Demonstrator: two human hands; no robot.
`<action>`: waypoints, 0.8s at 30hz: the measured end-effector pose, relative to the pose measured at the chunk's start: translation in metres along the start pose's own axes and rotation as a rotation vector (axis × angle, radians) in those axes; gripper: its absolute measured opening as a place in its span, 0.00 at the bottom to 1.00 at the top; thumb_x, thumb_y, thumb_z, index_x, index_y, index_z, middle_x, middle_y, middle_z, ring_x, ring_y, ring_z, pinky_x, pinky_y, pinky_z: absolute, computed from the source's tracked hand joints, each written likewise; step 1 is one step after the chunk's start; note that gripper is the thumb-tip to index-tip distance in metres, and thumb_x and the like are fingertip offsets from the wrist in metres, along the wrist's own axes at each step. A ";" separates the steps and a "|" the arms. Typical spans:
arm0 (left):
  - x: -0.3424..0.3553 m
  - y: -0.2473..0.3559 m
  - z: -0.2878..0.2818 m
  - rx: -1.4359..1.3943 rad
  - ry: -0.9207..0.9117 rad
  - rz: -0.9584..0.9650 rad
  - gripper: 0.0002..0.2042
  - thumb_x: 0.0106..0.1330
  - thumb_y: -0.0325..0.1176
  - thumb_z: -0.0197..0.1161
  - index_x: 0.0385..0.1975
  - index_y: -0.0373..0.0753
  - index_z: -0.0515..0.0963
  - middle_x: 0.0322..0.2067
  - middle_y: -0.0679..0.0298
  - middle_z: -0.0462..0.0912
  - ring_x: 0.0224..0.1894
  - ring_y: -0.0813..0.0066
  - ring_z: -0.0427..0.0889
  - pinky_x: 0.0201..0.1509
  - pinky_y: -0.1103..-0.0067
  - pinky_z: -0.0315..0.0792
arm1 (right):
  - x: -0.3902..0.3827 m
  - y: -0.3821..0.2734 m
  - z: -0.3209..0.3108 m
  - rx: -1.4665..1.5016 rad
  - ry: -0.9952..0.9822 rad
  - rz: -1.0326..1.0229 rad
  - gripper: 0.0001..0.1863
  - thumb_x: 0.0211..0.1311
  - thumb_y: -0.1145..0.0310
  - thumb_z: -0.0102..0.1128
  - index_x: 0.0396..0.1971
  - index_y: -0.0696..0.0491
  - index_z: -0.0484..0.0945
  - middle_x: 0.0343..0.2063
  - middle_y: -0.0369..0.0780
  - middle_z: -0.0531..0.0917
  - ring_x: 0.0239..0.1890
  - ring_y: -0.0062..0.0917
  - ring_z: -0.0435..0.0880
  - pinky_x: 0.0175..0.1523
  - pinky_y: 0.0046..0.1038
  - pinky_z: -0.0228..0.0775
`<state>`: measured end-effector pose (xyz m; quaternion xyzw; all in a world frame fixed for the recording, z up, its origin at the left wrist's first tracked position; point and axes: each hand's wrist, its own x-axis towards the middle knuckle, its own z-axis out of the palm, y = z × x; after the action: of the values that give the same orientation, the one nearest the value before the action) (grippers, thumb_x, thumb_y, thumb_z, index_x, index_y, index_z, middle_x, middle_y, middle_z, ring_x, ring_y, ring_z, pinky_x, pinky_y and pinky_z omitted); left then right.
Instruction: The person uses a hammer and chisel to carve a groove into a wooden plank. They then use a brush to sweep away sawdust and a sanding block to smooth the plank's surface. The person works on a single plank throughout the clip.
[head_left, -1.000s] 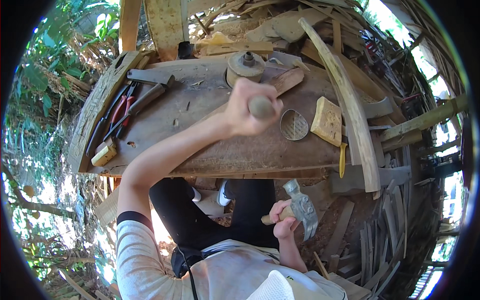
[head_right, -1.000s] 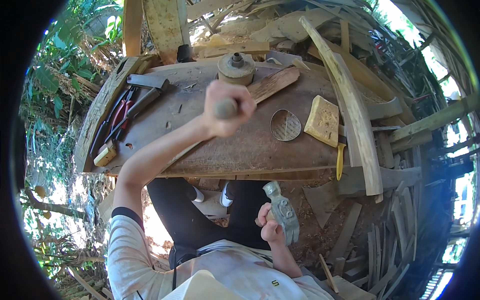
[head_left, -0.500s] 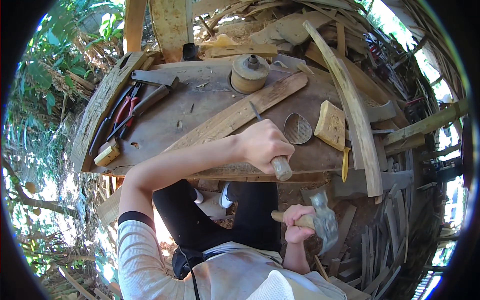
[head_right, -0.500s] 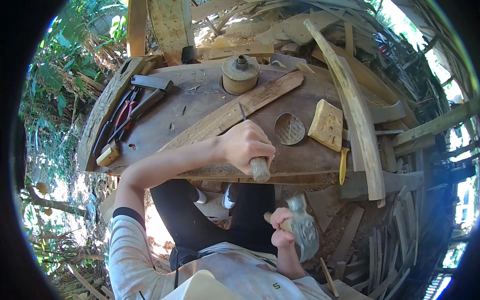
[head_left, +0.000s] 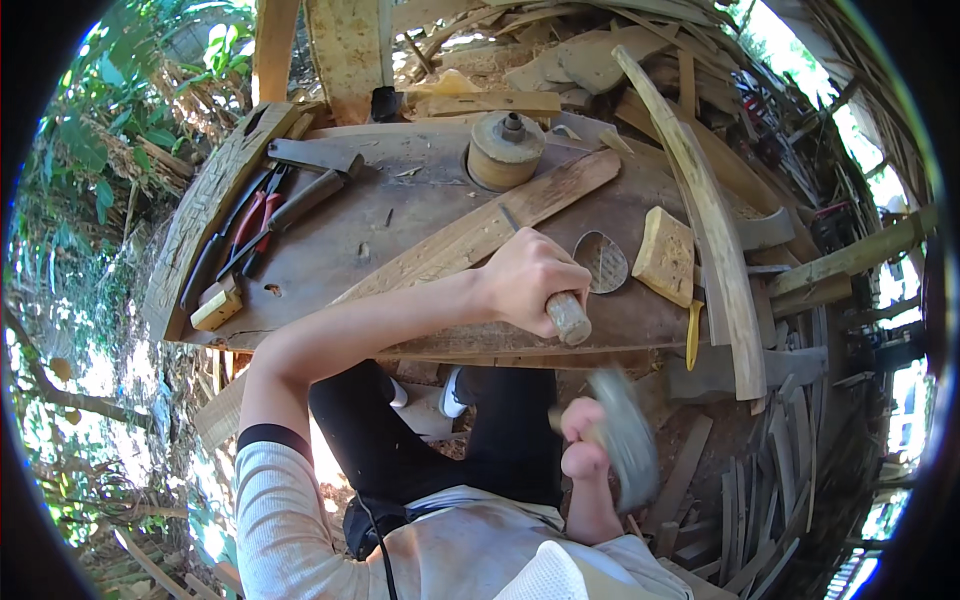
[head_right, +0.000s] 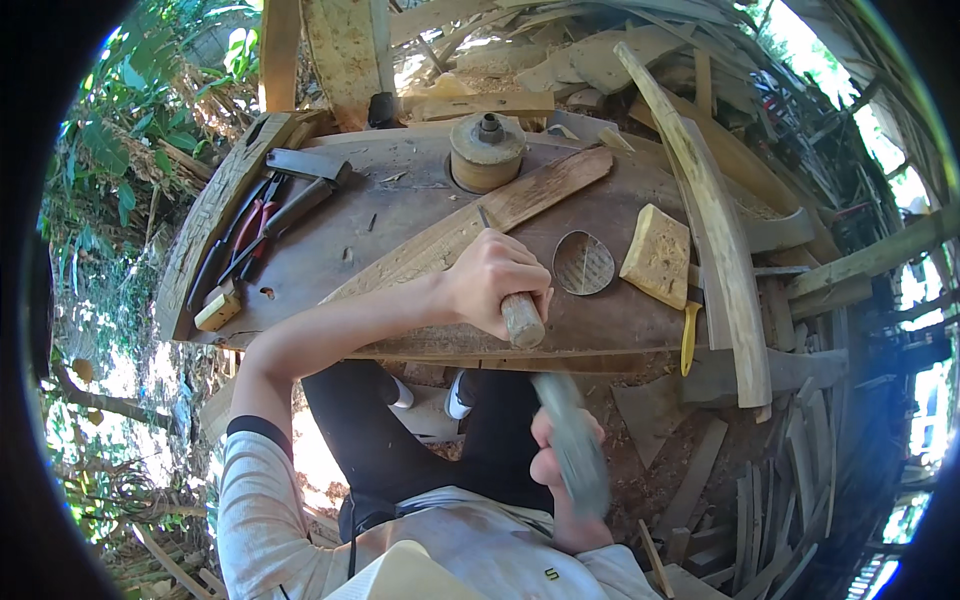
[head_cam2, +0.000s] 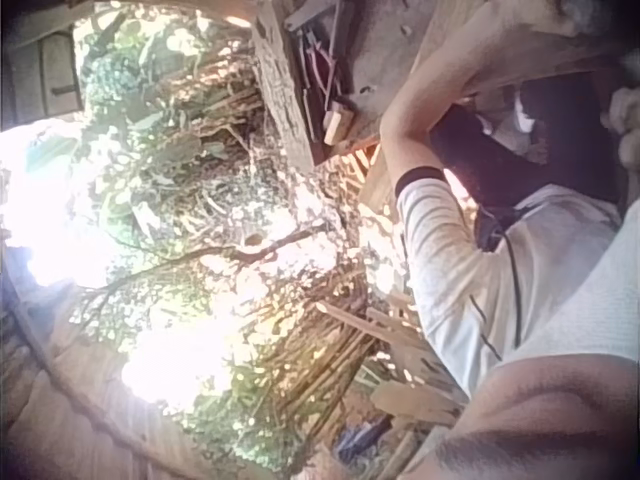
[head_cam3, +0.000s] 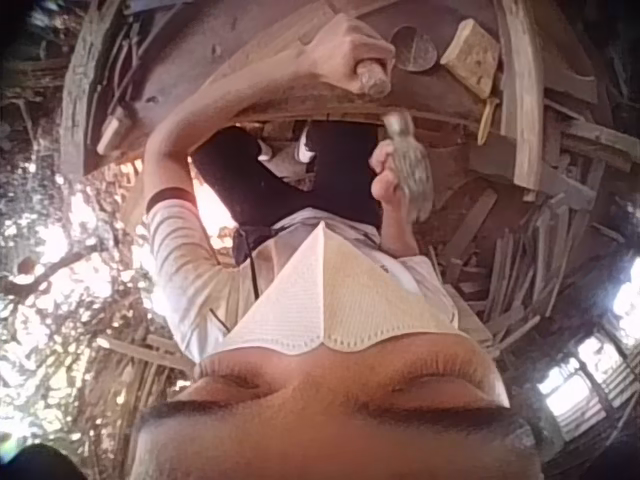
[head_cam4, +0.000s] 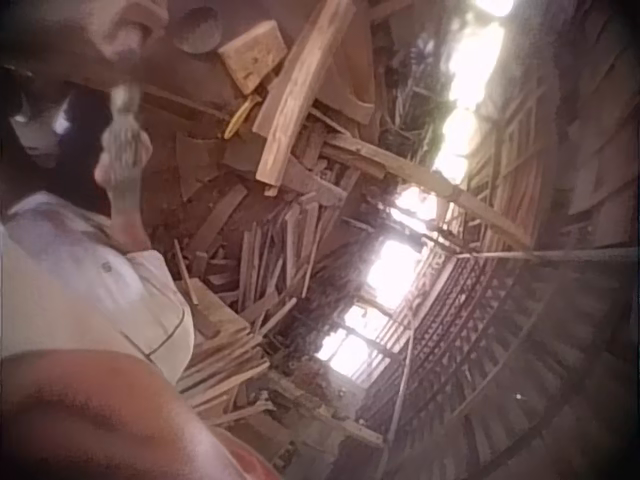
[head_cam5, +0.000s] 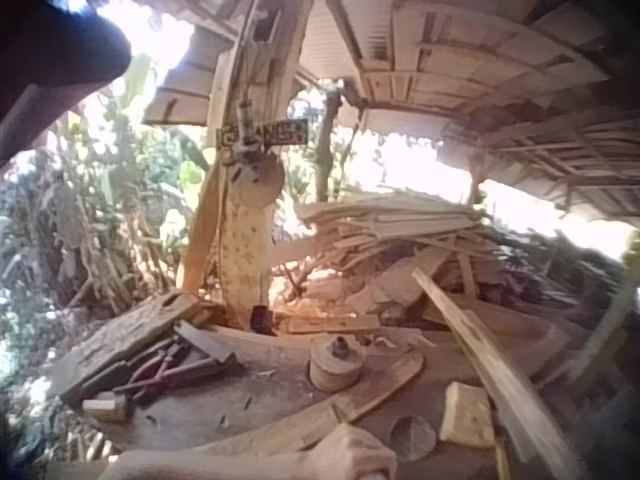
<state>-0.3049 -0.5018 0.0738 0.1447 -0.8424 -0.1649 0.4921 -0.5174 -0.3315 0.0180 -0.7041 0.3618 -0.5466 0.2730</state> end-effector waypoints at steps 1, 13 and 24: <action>0.000 0.001 0.000 0.008 0.007 0.005 0.06 0.43 0.32 0.70 0.18 0.47 0.79 0.18 0.69 0.81 0.21 0.65 0.82 0.26 0.71 0.74 | -0.004 0.000 0.000 -0.068 -0.025 0.021 0.30 0.65 0.39 0.63 0.27 0.56 0.74 0.16 0.37 0.75 0.14 0.28 0.75 0.19 0.29 0.68; -0.002 -0.002 0.004 -0.012 0.030 0.005 0.07 0.40 0.34 0.70 0.19 0.46 0.79 0.17 0.66 0.79 0.21 0.60 0.81 0.26 0.68 0.74 | -0.028 0.011 0.013 0.462 0.081 -0.025 0.12 0.60 0.65 0.67 0.25 0.52 0.73 0.20 0.35 0.74 0.21 0.26 0.76 0.26 0.30 0.65; -0.016 -0.007 0.022 0.105 -0.249 0.085 0.11 0.47 0.40 0.71 0.20 0.44 0.75 0.18 0.64 0.79 0.23 0.58 0.83 0.27 0.63 0.74 | -0.031 0.019 0.006 0.303 0.007 0.401 0.38 0.69 0.24 0.46 0.33 0.52 0.66 0.17 0.33 0.67 0.15 0.18 0.66 0.21 0.23 0.57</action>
<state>-0.3164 -0.4987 0.0483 0.1129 -0.9097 -0.1164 0.3822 -0.5205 -0.3176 -0.0166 -0.5676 0.4092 -0.5317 0.4771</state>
